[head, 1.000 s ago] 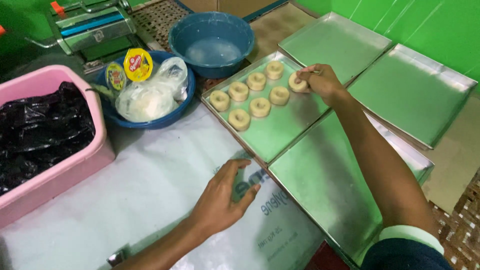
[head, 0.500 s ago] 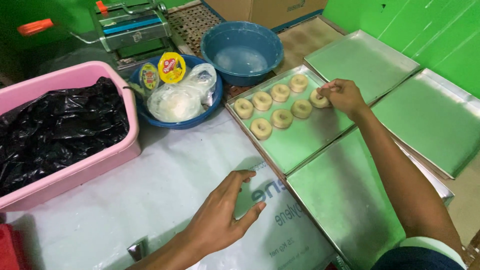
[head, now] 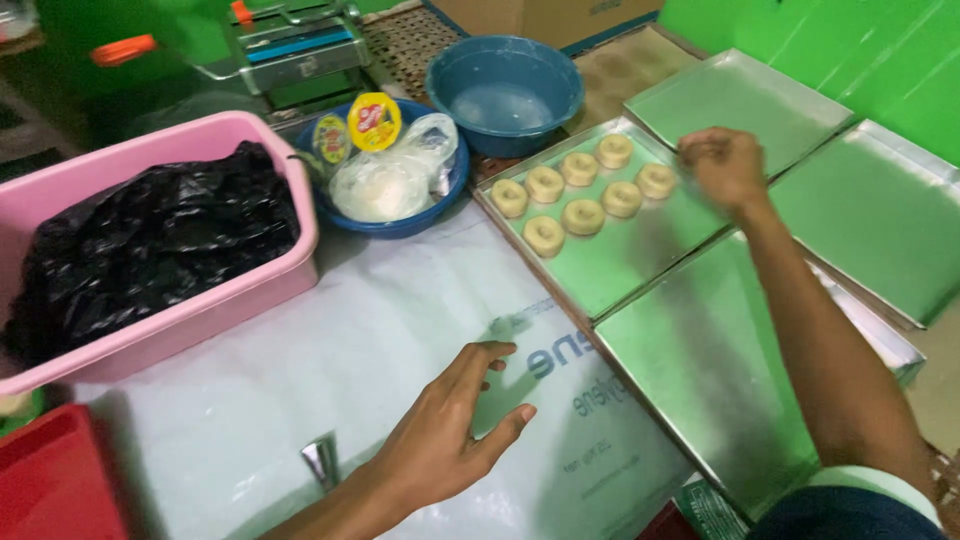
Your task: Using a metal tool to create holes in rounds of dough and arranging them on baking trays.
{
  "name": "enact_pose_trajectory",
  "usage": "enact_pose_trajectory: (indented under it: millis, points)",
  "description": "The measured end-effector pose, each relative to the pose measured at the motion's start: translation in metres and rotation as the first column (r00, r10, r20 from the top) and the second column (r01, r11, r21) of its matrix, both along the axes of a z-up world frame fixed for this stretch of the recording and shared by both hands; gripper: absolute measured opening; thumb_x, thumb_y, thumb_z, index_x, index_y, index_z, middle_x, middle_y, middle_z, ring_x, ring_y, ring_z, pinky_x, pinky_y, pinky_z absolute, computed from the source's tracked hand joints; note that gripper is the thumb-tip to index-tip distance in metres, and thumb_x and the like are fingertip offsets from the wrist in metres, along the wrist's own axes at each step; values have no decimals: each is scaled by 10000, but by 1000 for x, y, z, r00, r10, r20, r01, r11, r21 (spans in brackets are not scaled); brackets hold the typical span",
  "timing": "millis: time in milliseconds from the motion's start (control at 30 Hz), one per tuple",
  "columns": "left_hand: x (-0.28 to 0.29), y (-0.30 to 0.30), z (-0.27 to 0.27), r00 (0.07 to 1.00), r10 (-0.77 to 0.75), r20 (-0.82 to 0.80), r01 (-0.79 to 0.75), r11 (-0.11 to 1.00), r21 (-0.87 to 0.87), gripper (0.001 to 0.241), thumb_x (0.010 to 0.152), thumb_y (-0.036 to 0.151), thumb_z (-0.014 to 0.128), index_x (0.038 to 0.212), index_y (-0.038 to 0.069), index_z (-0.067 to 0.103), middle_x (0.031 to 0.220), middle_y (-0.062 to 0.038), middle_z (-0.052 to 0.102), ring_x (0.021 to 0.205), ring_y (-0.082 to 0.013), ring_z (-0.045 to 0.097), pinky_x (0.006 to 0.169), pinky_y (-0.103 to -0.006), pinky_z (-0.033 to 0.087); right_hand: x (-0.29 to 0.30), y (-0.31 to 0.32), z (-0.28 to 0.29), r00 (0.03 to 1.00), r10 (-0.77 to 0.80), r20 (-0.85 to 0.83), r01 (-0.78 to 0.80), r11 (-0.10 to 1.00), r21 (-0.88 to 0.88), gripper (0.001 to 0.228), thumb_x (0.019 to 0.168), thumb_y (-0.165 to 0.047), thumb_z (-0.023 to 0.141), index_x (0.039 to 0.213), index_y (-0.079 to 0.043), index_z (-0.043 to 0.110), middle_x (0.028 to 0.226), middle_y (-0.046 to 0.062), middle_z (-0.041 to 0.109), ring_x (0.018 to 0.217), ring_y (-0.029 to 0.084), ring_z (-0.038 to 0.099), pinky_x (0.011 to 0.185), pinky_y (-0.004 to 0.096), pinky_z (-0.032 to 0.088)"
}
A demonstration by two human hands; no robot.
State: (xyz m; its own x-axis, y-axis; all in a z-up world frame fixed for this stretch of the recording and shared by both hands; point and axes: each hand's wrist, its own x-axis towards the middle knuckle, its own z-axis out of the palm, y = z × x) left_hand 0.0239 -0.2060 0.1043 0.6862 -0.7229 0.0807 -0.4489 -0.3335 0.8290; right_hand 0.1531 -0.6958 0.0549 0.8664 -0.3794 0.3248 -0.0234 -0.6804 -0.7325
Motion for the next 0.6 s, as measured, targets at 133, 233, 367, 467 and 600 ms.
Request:
enact_pose_trajectory:
  millis: [133, 233, 367, 467, 600]
  points:
    - [-15, 22, 6, 999, 22, 44, -21, 1000, -22, 503, 945, 281, 632, 1343, 4, 497, 1233, -147, 619, 1132, -296, 669, 845, -455, 561, -27, 41, 48, 996, 94, -6, -93, 990, 103, 202, 1019, 1, 513, 1127, 37, 680, 1063, 129, 702, 885, 178, 649, 810, 281, 564]
    - [-26, 42, 6, 998, -54, -30, 55, 997, 52, 527, 967, 287, 600, 1384, -1, 456, 1309, -192, 581, 1193, -336, 648, 887, -499, 568, -54, 84, 75, 990, 62, -124, -68, 997, -39, 149, 1106, -30, 583, 1222, 36, 649, 1060, 186, 701, 914, 229, 689, 838, 340, 579]
    - [-41, 67, -3, 996, -49, 70, 49, 999, -2, 437, 951, 244, 617, 1289, -16, 527, 1241, -164, 619, 995, -309, 680, 834, -449, 560, -86, 144, 93, 970, 170, -173, -193, 973, -128, 156, 1065, 23, 603, 1187, 102, 656, 1023, 254, 718, 945, 290, 722, 816, 346, 592]
    - [-49, 86, -8, 995, -25, 97, 21, 999, 38, 236, 936, 184, 631, 1116, 31, 630, 1254, -124, 629, 811, -277, 702, 758, -425, 575, -101, 185, 99, 931, 150, -332, -262, 909, -325, 208, 1015, -71, 646, 1202, -13, 714, 975, 173, 763, 792, 257, 701, 659, 351, 555]
    - [-58, 115, -20, 994, 15, 105, -25, 995, 93, 92, 942, 123, 627, 987, 75, 691, 1315, -91, 628, 711, -217, 692, 713, -382, 602, -108, 243, 93, 742, 179, -646, -595, 619, -513, 234, 879, -224, 709, 1110, -243, 742, 1045, -35, 812, 950, 117, 786, 857, 308, 660]
